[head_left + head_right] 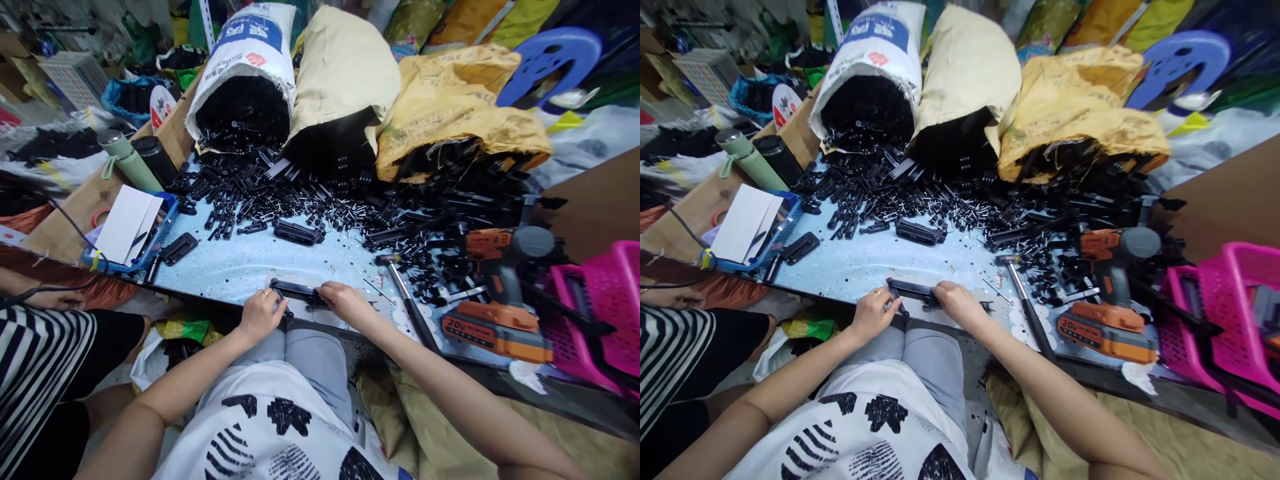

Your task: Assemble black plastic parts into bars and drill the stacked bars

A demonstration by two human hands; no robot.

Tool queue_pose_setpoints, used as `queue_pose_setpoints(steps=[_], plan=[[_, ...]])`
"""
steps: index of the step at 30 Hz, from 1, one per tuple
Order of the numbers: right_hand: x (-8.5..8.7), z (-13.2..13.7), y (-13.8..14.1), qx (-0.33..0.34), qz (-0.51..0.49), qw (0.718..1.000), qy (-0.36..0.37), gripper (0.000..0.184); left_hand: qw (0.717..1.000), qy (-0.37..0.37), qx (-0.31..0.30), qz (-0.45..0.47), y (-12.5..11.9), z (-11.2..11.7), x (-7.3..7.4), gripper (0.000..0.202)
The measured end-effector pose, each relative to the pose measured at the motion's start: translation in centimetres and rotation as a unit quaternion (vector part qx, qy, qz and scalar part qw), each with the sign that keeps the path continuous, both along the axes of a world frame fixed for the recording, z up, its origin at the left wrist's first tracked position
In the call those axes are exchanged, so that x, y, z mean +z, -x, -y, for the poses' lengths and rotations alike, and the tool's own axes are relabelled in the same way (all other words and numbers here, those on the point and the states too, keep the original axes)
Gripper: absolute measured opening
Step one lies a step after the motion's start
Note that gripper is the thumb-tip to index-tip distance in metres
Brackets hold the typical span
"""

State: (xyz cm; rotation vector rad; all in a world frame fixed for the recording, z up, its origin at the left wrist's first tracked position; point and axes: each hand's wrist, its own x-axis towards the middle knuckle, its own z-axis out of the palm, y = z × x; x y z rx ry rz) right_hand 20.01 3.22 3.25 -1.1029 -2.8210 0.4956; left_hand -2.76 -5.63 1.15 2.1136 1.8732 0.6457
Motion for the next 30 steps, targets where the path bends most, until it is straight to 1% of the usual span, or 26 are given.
queue_pose_setpoints(steps=[3,5,7,9,10,12,15,18,20,22,23,25,26,27,28,29,30], plan=[[-1.1,0.7,0.6,-0.015,-0.079,0.996,-0.037,0.032,0.994,0.098,0.024,-0.031,-0.3,0.3,-0.1,0.040],[-1.5,1.1,2.3,-0.011,-0.132,0.989,-0.059,0.037,0.988,0.142,0.032,-0.052,-1.0,0.3,-0.3,0.042],[-2.0,1.2,4.6,0.029,-0.162,0.984,-0.066,0.042,0.981,0.174,0.053,-0.073,-2.0,0.2,-0.5,0.039],[-2.8,1.3,6.7,0.073,-0.181,0.979,-0.056,0.044,0.972,0.199,0.086,-0.086,-2.6,0.0,-0.7,0.037],[-3.3,1.2,7.4,0.083,-0.191,0.977,-0.048,0.044,0.970,0.208,0.097,-0.086,-2.7,-0.2,-0.8,0.036],[-4.2,1.1,8.2,0.074,-0.212,0.974,-0.033,0.042,0.968,0.210,0.111,-0.078,-2.4,-0.4,-1.1,0.035],[-5.4,1.0,8.5,0.021,-0.207,0.977,-0.040,0.042,0.973,0.191,0.109,-0.069,-1.4,-0.8,-1.5,0.032],[-5.8,1.1,9.0,-0.024,-0.175,0.983,-0.046,0.042,0.976,0.176,0.110,-0.065,-1.3,-1.0,-1.9,0.030],[-5.6,1.3,9.3,-0.029,-0.165,0.985,-0.049,0.042,0.976,0.173,0.115,-0.063,-1.5,-1.1,-2.2,0.028],[-5.1,1.6,8.7,-0.012,-0.159,0.985,-0.060,0.045,0.982,0.158,0.083,-0.062,-1.3,-1.3,-2.2,0.027],[-4.8,1.8,8.0,0.003,-0.158,0.985,-0.071,0.048,0.988,0.133,0.052,-0.066,-0.9,-1.4,-2.2,0.028],[-4.5,2.5,5.6,0.020,-0.155,0.982,-0.108,0.057,0.995,0.043,-0.038,-0.080,0.4,-1.9,-2.1,0.030],[-4.5,3.0,4.1,0.012,-0.150,0.980,-0.130,0.061,0.992,-0.017,-0.091,-0.090,1.1,-2.4,-2.1,0.031],[-4.7,3.4,2.4,-0.011,-0.141,0.978,-0.156,0.064,0.980,-0.079,-0.148,-0.103,1.6,-3.0,-2.0,0.031],[-4.9,3.8,0.8,-0.043,-0.126,0.974,-0.184,0.066,0.962,-0.134,-0.209,-0.117,2.0,-3.7,-1.9,0.032],[-5.1,4.1,-0.7,-0.077,-0.102,0.969,-0.212,0.066,0.938,-0.175,-0.271,-0.131,2.2,-4.5,-1.9,0.033],[-5.4,4.4,-2.0,-0.103,-0.074,0.963,-0.237,0.066,0.914,-0.197,-0.322,-0.146,2.1,-5.3,-1.8,0.036]])
